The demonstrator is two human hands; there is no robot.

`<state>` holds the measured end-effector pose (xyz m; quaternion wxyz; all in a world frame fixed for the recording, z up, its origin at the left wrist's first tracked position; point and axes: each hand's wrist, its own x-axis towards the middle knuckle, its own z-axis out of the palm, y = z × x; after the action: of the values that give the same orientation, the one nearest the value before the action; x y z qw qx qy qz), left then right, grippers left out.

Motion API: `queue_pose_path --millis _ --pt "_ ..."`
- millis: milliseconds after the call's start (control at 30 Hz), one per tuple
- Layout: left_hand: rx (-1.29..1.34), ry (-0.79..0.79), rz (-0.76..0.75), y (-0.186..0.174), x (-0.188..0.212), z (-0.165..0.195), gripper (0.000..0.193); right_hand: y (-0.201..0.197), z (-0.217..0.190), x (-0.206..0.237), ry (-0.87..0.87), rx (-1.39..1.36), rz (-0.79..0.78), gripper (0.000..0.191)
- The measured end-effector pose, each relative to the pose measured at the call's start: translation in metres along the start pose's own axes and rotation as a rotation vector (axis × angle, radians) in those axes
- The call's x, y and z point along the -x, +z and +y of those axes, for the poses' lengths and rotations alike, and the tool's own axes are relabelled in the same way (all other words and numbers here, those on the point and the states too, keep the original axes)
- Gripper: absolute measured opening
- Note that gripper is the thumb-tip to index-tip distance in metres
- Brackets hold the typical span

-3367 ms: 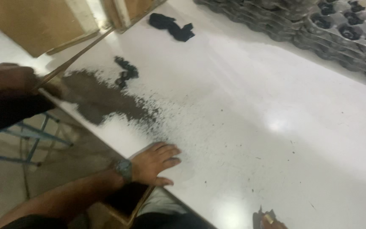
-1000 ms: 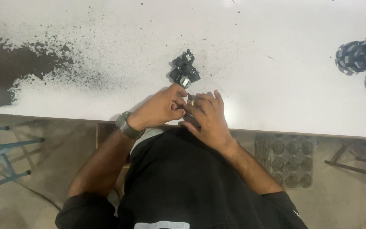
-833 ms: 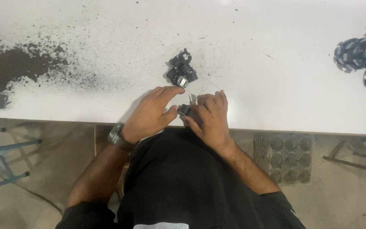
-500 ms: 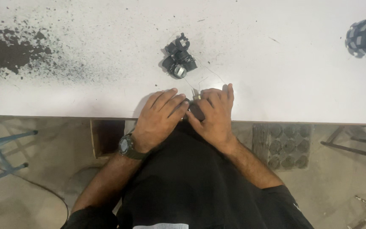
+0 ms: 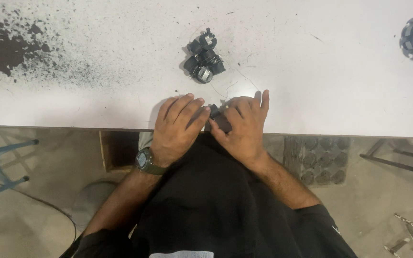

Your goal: The person sits at a white workbench assembling small black sprocket-like mechanical parts. They hold a part in one hand, use a small hand tool to press or fit components together, then set the finished assembly aside and pick up the next part, repeating the cycle.

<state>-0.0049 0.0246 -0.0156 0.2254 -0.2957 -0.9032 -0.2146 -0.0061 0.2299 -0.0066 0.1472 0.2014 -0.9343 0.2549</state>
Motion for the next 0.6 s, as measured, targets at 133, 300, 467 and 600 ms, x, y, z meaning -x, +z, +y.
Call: queue_pose_path --millis 133,300,467,600 --pt "0.019 0.009 0.039 0.000 0.001 -0.002 0.021 -0.002 -0.003 -0.005 0.002 0.015 -0.045 0.029" --pt "0.120 -0.106 0.038 0.001 0.005 0.003 0.022 -0.006 -0.003 0.000 -0.009 -0.016 -0.017 0.032" --pt "0.143 -0.162 0.076 0.007 0.010 0.004 0.022 -0.006 0.003 0.020 -0.076 -0.127 0.109 0.024" --pt "0.166 -0.185 0.060 0.007 0.014 0.005 0.021 0.008 0.003 0.027 -0.140 -0.341 0.090 0.035"
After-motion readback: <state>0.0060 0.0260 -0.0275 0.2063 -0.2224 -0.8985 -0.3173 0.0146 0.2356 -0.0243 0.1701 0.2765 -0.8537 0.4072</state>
